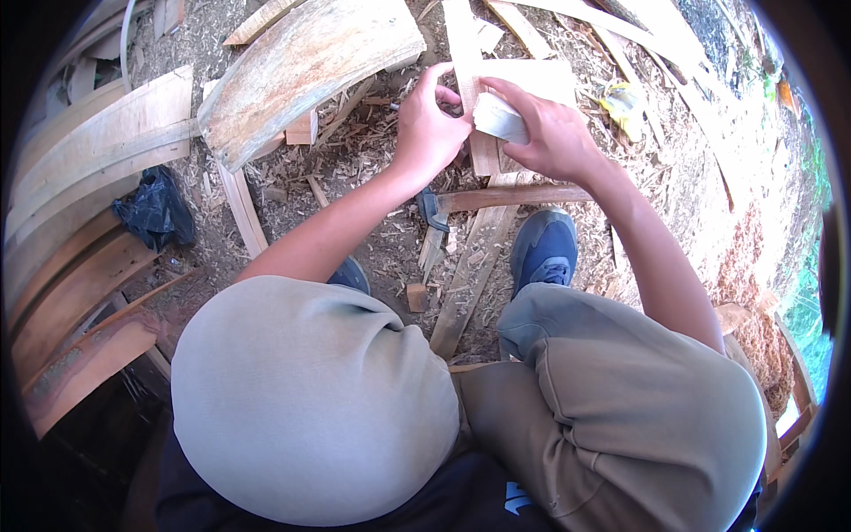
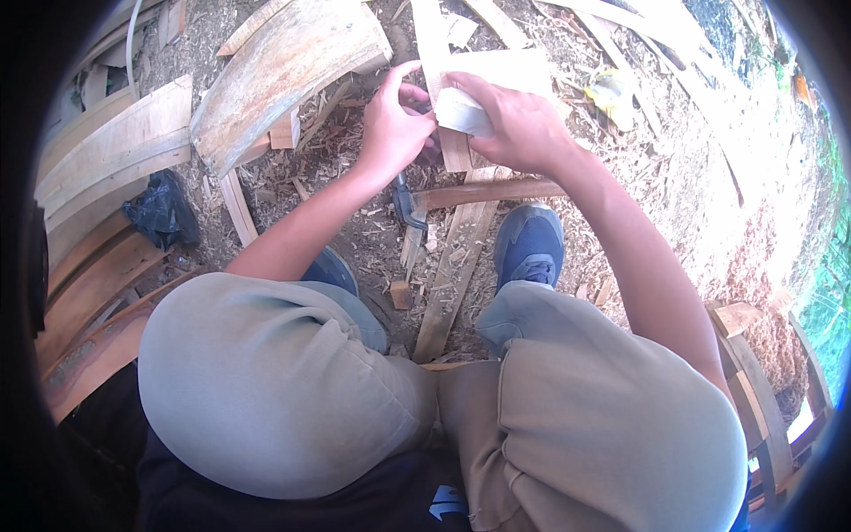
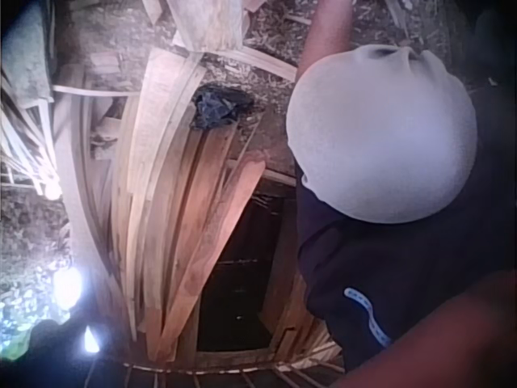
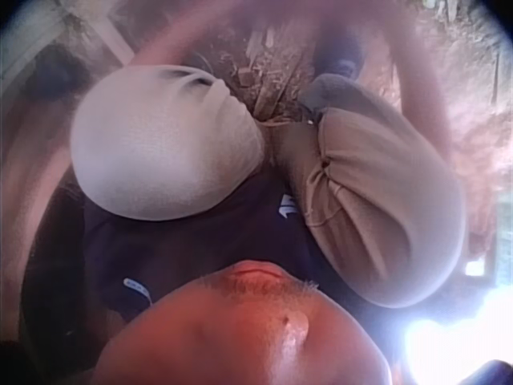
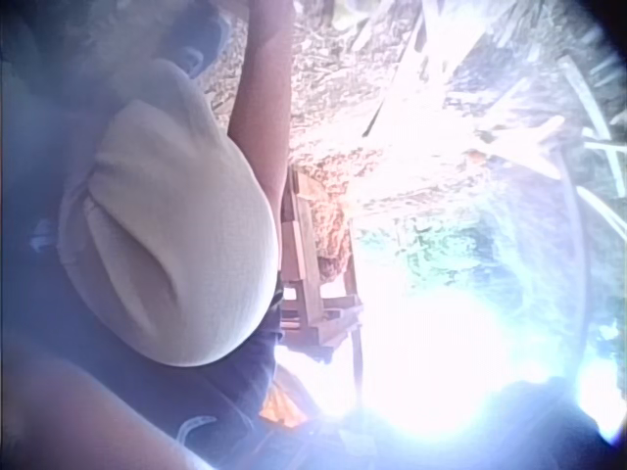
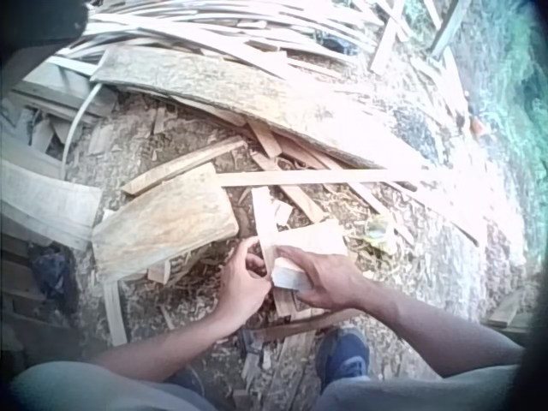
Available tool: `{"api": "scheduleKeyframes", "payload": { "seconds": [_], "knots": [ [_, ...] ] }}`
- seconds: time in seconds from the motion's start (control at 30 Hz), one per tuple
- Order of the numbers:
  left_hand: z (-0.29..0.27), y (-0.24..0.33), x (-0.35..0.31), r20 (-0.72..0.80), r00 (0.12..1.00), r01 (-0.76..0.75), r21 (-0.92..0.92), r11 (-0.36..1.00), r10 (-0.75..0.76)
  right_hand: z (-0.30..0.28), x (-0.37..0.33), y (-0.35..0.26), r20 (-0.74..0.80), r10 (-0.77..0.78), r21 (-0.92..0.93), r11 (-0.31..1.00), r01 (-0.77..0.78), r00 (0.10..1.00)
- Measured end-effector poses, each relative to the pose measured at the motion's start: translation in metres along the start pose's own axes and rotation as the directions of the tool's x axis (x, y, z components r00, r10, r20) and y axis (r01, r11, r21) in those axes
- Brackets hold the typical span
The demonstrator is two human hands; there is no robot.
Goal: The person uses a hammer to split small pieces of wood on a larger block. They repeatedly pick up wood pieces, position them, and strike them to create smaller slivers. The person also arranges the split pieces into a small stack.
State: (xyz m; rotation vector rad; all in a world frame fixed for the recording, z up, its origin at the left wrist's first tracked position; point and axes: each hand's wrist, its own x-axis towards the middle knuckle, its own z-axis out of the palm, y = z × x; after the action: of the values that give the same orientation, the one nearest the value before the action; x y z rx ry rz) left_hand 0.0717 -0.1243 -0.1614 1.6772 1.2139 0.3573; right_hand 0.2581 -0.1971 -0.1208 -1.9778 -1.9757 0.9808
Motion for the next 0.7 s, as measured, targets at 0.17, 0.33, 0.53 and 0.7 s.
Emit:
{"api": "scheduleKeyframes", "payload": {
  "seconds": [0.17,0.33,0.53,0.7],
  "knots": [
    [-0.003,-0.004,0.004,0.031,1.0,-0.001,-0.007,1.0,0.002,0.001,0.001,0.0,-0.018,-0.028,-0.003,1.0,0.028,0.999],
    [-0.019,0.016,0.009,0.145,0.977,0.177,-0.164,0.97,-0.154,0.0,0.002,0.0,-0.003,-0.002,0.007,1.0,0.002,1.0],
    [-0.014,0.012,0.023,0.151,0.972,0.204,-0.15,0.967,-0.182,0.002,0.002,0.002,-0.027,-0.028,0.008,1.0,0.029,0.999],
    [-0.006,0.006,0.028,0.055,0.986,0.166,-0.249,0.954,-0.157,0.0,0.0,-0.001,0.001,-0.007,-0.019,1.0,0.007,1.0]
  ]
}}
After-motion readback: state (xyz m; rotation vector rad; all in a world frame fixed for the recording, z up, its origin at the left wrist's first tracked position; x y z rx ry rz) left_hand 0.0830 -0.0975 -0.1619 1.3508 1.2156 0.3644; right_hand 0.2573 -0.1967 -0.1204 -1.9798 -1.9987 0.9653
